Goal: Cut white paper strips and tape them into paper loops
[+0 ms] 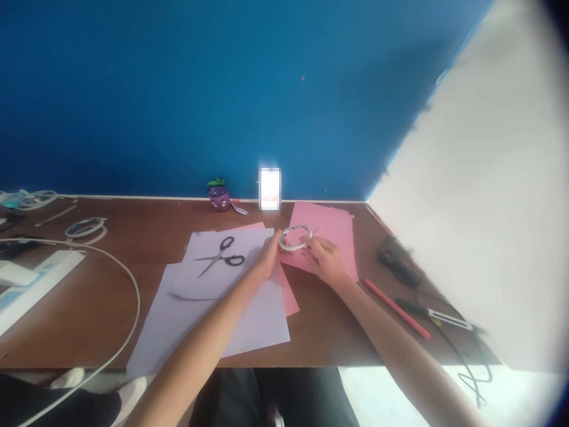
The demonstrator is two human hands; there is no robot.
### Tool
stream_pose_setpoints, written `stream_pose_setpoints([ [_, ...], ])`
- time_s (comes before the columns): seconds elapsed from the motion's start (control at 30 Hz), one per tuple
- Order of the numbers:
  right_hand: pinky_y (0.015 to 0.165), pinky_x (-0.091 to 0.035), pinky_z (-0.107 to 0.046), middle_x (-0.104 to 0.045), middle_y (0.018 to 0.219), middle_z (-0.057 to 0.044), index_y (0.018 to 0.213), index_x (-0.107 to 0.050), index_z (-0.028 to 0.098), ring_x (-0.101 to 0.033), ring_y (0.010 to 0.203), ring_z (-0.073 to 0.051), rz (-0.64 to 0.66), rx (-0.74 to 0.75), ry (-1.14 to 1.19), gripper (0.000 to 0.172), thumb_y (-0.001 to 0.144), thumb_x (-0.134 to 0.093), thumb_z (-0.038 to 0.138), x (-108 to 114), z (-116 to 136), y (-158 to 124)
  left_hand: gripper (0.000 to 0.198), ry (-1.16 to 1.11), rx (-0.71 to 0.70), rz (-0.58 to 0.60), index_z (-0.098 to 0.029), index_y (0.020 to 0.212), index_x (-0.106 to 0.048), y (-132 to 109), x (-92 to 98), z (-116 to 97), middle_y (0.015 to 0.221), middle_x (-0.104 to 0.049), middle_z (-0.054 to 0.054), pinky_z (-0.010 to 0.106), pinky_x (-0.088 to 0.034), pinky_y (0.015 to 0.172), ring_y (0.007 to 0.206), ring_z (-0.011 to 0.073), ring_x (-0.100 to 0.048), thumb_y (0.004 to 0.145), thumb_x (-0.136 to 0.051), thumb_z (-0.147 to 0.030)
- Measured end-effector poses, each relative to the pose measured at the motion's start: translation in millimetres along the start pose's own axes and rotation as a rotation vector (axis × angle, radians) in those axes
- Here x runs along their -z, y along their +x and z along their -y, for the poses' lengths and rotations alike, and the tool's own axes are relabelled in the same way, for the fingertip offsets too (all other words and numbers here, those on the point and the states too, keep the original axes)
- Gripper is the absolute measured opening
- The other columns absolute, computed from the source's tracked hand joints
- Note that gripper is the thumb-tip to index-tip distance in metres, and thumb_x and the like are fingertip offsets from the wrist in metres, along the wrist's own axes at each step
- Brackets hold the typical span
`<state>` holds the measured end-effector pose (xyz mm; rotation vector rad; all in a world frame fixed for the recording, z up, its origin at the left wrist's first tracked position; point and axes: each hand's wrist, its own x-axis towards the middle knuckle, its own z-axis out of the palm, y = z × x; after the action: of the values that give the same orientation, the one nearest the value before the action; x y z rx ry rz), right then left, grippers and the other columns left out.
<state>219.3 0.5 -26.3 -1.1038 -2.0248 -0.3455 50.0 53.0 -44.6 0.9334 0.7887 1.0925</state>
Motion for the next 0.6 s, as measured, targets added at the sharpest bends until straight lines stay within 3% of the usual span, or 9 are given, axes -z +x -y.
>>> stream_pose_setpoints([
  [0.1, 0.058, -0.043, -0.026, -0.068, 0.077, -0.004, 0.109, -0.06, 0.02, -0.061, 0.063, -0.016, -0.029, -0.159, 0.069, 0.023, 0.095, -0.048, 0.034, 2.8, -8.7, -2.8, 0.05, 0.045, -0.039, 0.144, -0.016, 0.06, -0.05, -2.0, -1.0, -1.5, 0.054, -0.053, 0.001, 0.027, -0.044, 0.061, 0.053, 0.0128, -0.054, 0.085, -0.048, -0.06],
  [0.27, 0.056, -0.041, -0.024, -0.063, 0.064, 0.001, 0.105, -0.057, 0.021, -0.057, 0.053, -0.014, -0.019, -0.396, 0.205, 0.026, 0.098, -0.04, 0.038, 4.4, -7.6, -2.3, 0.056, 0.046, -0.06, 0.181, -0.018, 0.055, -0.042, -3.6, -3.1, -3.7, 0.049, -0.044, -0.002, 0.026, -0.043, 0.059, 0.048, 0.0096, -0.046, 0.084, -0.046, -0.065],
  [0.43, 0.056, -0.041, -0.022, -0.059, 0.058, 0.003, 0.101, -0.058, 0.02, -0.055, 0.05, -0.012, -0.042, -0.488, 0.277, 0.029, 0.098, -0.037, 0.04, 6.5, -5.4, 1.0, 0.045, 0.068, -0.13, 0.032, -0.018, 0.066, -0.048, -3.4, -3.4, -1.0, 0.058, -0.048, -0.003, 0.023, -0.042, 0.059, 0.052, 0.0082, -0.047, 0.082, -0.056, -0.059],
  [0.53, 0.055, -0.041, -0.023, -0.058, 0.057, 0.003, 0.1, -0.06, 0.02, -0.053, 0.049, -0.012, -0.053, -0.471, 0.225, 0.03, 0.097, -0.04, 0.042, 5.9, -6.6, 0.7, 0.03, 0.07, -0.185, -0.071, -0.021, 0.089, -0.057, -5.9, -4.7, -2.3, 0.079, -0.058, 0.0, 0.021, -0.044, 0.063, 0.068, 0.0102, -0.055, 0.081, -0.063, -0.05],
  [0.6, 0.053, -0.039, -0.023, -0.059, 0.059, 0.002, 0.099, -0.062, 0.02, -0.052, 0.048, -0.012, -0.057, -0.452, 0.181, 0.031, 0.096, -0.042, 0.043, 3.8, -7.6, -0.7, 0.026, 0.132, -0.244, -0.066, -0.023, 0.098, -0.061, -10.6, -7.5, -5.9, 0.093, -0.061, 0.002, 0.022, -0.045, 0.072, 0.083, 0.0123, -0.058, 0.084, -0.06, -0.046],
])
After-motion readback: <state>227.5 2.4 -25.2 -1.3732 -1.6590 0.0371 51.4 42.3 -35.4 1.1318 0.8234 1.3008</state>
